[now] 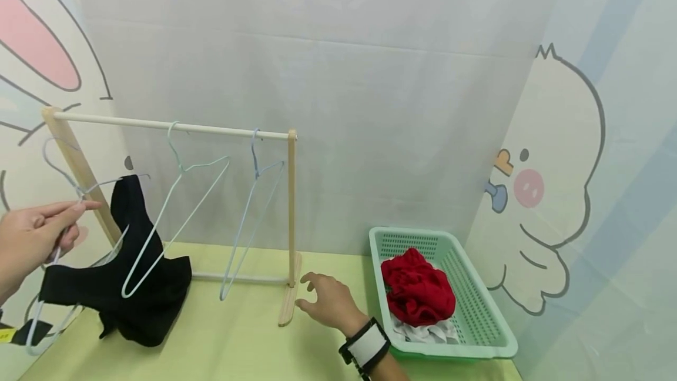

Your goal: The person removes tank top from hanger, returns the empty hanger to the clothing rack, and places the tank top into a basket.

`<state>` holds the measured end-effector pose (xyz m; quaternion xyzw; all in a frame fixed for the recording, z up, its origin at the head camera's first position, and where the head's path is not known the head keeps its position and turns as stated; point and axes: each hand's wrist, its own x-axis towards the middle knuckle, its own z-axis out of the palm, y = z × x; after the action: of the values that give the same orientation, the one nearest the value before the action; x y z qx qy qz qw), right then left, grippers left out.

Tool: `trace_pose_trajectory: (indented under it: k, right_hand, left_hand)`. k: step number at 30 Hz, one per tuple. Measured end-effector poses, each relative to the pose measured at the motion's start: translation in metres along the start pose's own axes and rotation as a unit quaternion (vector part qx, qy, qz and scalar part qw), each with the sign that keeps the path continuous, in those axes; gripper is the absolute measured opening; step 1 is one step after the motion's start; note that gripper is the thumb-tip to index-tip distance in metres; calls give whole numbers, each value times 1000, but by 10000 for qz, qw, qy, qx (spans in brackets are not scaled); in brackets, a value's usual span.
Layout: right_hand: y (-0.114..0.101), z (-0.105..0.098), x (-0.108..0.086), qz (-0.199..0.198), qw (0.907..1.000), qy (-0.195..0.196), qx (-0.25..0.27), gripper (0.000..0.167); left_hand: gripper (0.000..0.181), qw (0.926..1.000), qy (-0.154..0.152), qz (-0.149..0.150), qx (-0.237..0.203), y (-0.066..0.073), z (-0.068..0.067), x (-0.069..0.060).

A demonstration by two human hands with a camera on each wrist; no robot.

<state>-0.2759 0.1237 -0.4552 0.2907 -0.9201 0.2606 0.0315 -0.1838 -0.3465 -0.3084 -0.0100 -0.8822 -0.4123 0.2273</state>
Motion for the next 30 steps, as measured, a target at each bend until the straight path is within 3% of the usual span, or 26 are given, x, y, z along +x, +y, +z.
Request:
trace_pose_trajectory:
  k: [5, 15, 24, 30]
  right_hand:
    - [-15, 4, 10, -229, 9995, -37, 208, 36]
    - [-52, 23, 35, -640, 9961, -262, 551, 44]
    - [-111, 58, 71, -1539, 9817, -700, 878, 55]
    - [-135, 76, 90, -1967, 9743, -602, 922, 60]
  left_hand:
    - [50, 9998, 34, 101, 164, -1, 2, -10]
    - [50, 9995, -143, -50, 271, -10, 9, -28]
    - [50, 9989, -310, -296, 167, -24, 14, -43]
    - [41, 9984, -301, -474, 15, -28, 18, -51]
